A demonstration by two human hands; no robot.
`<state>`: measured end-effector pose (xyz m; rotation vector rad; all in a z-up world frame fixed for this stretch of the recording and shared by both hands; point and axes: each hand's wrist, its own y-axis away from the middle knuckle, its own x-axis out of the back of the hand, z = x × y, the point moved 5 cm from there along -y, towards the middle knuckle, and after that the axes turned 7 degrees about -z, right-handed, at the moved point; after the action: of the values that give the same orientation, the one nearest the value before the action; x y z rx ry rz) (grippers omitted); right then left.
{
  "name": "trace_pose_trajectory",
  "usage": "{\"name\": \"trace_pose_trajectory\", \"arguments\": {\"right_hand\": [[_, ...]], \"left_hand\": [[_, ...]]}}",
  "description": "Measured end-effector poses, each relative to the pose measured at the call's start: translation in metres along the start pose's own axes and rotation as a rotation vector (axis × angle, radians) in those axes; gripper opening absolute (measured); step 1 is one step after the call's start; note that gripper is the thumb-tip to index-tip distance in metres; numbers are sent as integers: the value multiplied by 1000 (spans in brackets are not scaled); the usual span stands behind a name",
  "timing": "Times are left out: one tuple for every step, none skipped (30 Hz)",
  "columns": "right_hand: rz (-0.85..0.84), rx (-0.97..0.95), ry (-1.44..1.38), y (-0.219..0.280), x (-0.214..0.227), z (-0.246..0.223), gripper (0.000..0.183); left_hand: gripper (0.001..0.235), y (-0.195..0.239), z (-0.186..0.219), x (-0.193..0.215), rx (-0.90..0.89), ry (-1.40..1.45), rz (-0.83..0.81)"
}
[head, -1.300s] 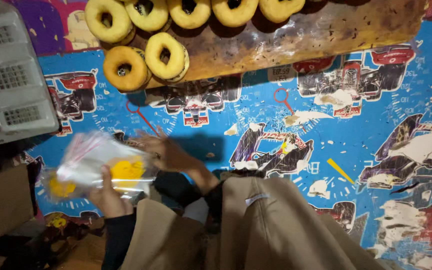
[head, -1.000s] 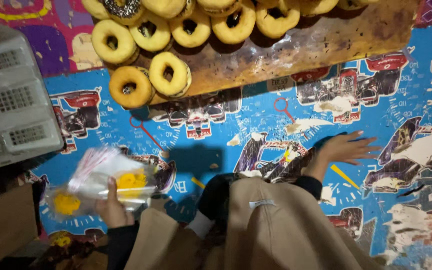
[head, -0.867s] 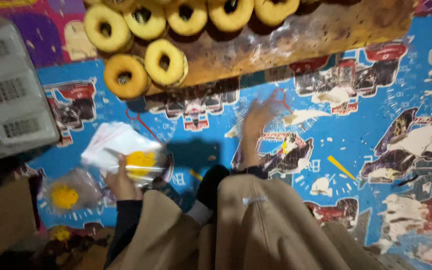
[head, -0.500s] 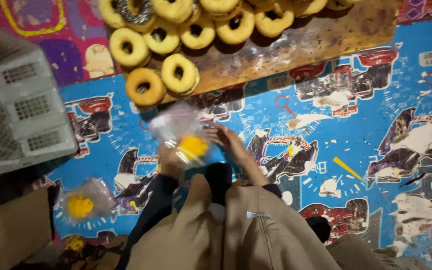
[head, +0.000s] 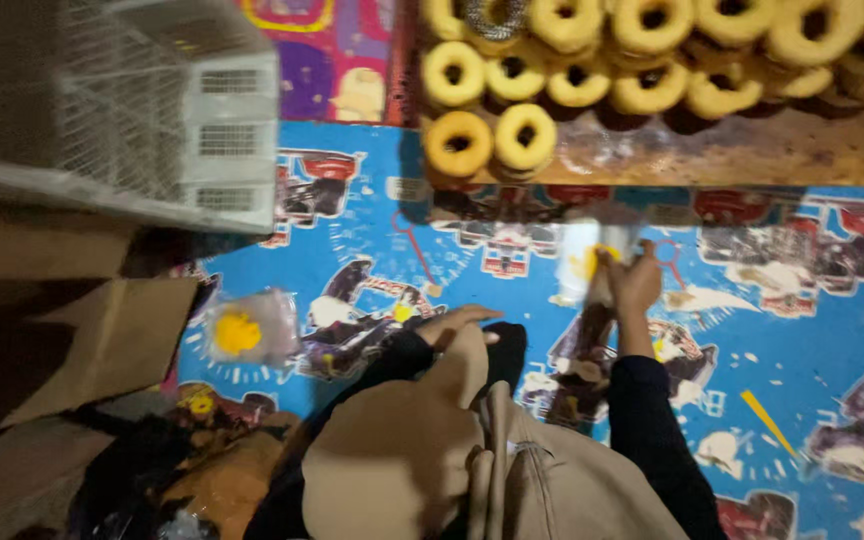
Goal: The person sits on the floor and repeatedly picks donuts from a wooden board, places them into small plastic bags, and sets the bags into a white plastic crate. The person handles both plain and sprinkled donuts throughout the clip.
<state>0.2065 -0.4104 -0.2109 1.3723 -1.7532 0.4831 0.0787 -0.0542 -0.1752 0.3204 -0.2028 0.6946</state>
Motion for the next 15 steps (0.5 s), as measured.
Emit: {"name": "trace_pose_trajectory", "arguments": {"right_hand": [[34,-10,37,5,6,-4,83],[180,97,77,12,18,-19,84],[328,201,115,20,28,-39,85],[464,191,199,29,37,-54,82],[600,176,282,40,46,-71,80],[546,101,18,48,48,-85,67],[484,29,-245,61,47,-102,54],[400,-35,-490,77,47,-116,41],[431,139,-471,101,53,-148,37],[473,324,-466,119,56,-192,38],[513,509,-460,142,61,-239,43],[473,692,-441,164,64,-292,48],[433,875,-415,188,70,-346,54],[413,1060,-313,216,74,-399,48],[262,1146,-296,236,76,-447,50]], "left_hand": [[52,29,4,22,118,117,97],[49,61,12,48,232,227,186],[48,92,34,80,179,95,312],[47,123,62,109,127,-38,429],[43,154,85,135,151,-2,568],[38,187,111,156,169,41,709],[36,223,132,184,261,28,850],[33,258,150,204,364,38,1001],[20,289,196,222,90,-502,1220],[15,318,218,241,17,-491,1335],[11,345,242,262,-54,-574,1484],[10,366,269,284,-255,-755,1567],[12,386,287,311,-347,-824,1661],[13,404,300,345,-352,-877,1761],[11,411,306,390,-363,-719,1847]]}}
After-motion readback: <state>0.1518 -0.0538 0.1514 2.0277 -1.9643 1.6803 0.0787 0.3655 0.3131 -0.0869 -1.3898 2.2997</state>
